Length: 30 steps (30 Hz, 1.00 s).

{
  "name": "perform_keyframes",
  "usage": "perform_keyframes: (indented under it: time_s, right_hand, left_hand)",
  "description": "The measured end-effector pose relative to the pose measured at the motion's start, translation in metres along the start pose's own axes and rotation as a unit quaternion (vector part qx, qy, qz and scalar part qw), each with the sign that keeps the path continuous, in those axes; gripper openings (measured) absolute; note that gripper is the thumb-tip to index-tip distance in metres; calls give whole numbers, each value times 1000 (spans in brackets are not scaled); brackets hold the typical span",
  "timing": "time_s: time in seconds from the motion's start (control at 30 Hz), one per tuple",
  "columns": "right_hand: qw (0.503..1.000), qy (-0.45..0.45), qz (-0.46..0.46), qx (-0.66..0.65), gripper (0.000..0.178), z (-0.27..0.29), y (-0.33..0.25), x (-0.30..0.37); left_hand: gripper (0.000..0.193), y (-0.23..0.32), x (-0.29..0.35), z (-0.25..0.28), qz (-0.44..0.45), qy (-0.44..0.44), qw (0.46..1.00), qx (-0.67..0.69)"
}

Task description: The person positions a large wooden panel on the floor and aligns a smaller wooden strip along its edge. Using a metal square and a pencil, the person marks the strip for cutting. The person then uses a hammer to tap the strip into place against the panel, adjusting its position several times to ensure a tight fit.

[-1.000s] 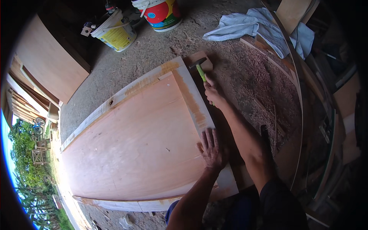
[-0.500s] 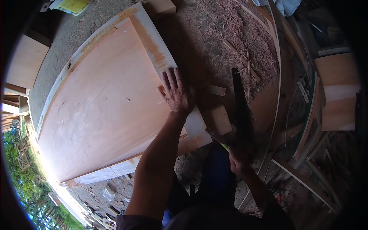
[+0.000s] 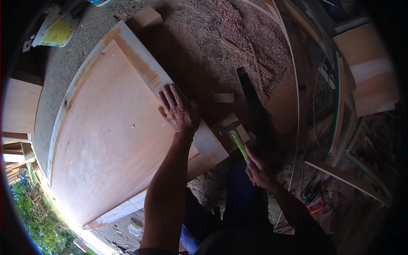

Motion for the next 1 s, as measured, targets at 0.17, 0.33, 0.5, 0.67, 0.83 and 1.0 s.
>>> perform_keyframes:
  time_s: [0.17, 0.33, 0.5, 0.67, 0.83, 1.0]
  right_hand:
    - [992, 1, -54, -111, 53, -12, -4, 12]
    - [984, 25, -68, -165, 54, 0, -1, 11]
    - [994, -33, -63, -82, 54, -4, 6, 11]
    - [995, -65, -61, -44, 57, -7, 1, 8]
    - [997, -20, 56, -51, 55, -10, -68, -64]
    - [975, -38, 169, -142, 51, -56, -187, -221]
  left_hand:
    - [82, 9, 2, 12, -4, -9, 1000, -10]
    - [79, 4, 2, 0, -6, -5, 999, -43]
    - [77, 6, 3, 0, -13, -4, 998, -54]
    - [79, 7, 1, 8, -10, -8, 999, -40]
    - [82, 2, -2, 5, -11, -5, 999, -41]
    - [82, 5, 1, 11, -22, 5, 1000, 15]
Point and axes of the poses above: each hand's wrist, its own x-axis away from the middle knuckle, its own z-axis out of the back of the hand, y = z × x, the point moved 5 cm from there along -x, towards the middle knuckle, and after that the axes turned 2 degrees about x, right-handed, at the moved point
